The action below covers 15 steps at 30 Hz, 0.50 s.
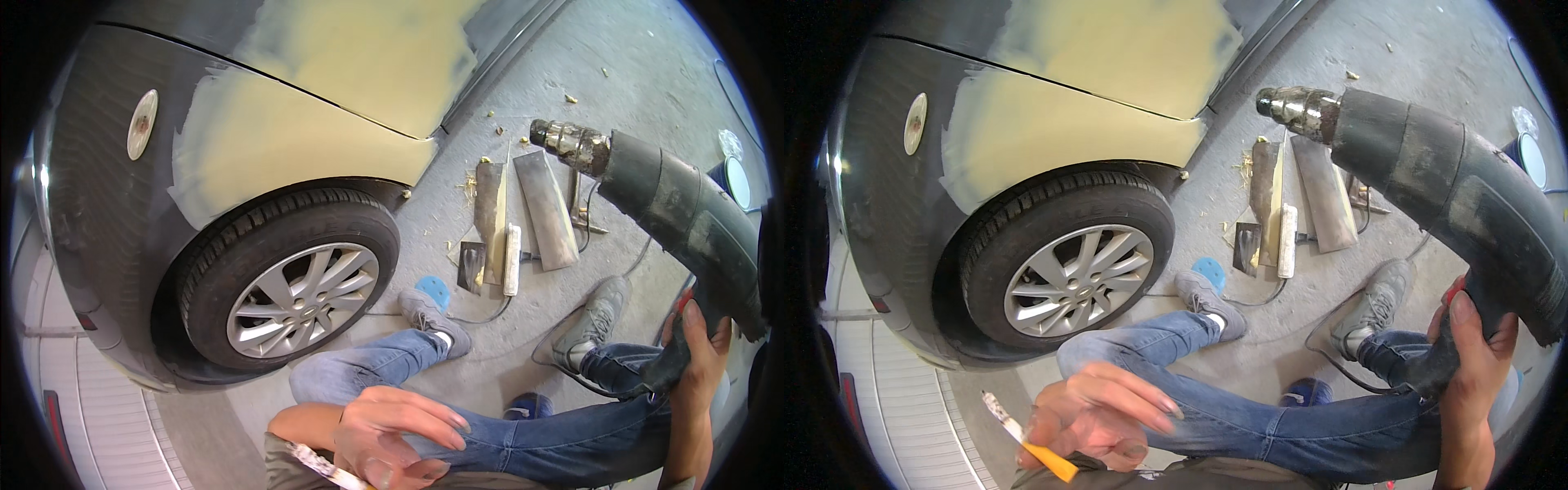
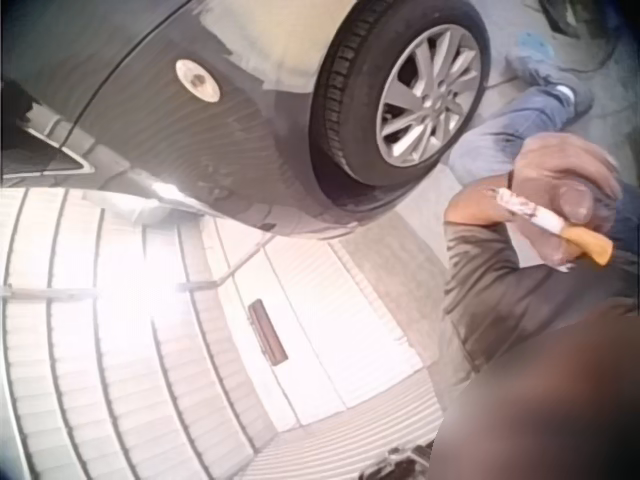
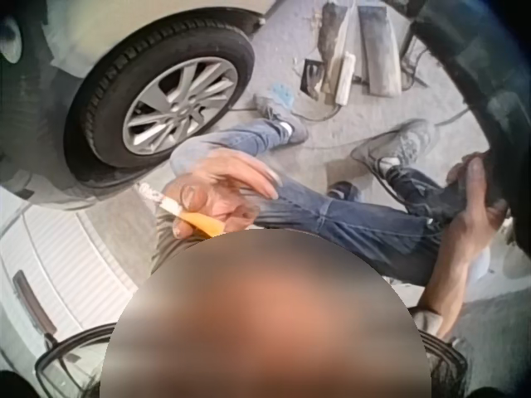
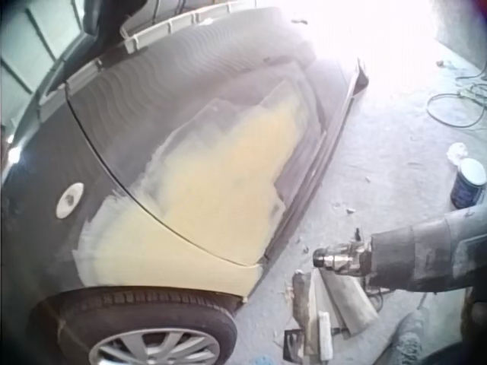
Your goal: The person applies body filler to the front bumper area of a car using a putty knife, then sands the filler with a sanding block. They use a heat gun to warm the filler and continue sanding to smooth the surface.
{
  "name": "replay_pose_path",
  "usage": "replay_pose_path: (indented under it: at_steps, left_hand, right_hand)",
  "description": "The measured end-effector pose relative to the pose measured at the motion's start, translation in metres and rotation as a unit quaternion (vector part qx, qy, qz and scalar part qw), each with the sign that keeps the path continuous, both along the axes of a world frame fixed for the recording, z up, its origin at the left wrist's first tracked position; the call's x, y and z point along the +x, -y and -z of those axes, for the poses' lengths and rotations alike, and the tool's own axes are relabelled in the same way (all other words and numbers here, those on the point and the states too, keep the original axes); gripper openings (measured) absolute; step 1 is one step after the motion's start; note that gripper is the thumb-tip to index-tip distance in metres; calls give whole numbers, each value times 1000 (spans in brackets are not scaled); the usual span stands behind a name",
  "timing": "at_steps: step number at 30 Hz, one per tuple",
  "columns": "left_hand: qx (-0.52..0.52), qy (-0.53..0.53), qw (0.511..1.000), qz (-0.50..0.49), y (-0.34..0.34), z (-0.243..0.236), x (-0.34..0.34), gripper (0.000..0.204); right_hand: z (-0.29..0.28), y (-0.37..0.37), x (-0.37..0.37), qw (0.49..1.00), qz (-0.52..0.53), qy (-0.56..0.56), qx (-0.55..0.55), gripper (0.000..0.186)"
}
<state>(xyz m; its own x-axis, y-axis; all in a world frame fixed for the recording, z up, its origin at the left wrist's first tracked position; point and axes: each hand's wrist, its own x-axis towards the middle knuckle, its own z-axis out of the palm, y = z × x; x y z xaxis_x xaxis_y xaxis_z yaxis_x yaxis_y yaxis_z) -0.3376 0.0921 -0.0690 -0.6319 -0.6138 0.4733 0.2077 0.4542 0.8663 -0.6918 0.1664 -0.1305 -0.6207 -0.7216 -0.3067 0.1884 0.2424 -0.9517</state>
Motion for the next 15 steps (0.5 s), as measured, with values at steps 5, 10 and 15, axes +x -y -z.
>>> replay_pose_path:
  at_steps: [5, 10, 15]
  left_hand:
    - [18, 50, 998, -43, -3, -9, -2, 55]
    - [45, 123, 985, 114, 9, -12, 4, 73]
    - [34, -13, 999, 8, -14, 2, -5, 73]
  right_hand:
    - [-1, 0, -4, 1000, -24, 20, 4, 30]
    - [4, -1, -2, 1000, 18, 25, 3, 30]
    - [11, 4, -6, 999, 33, 4, 19, 31]
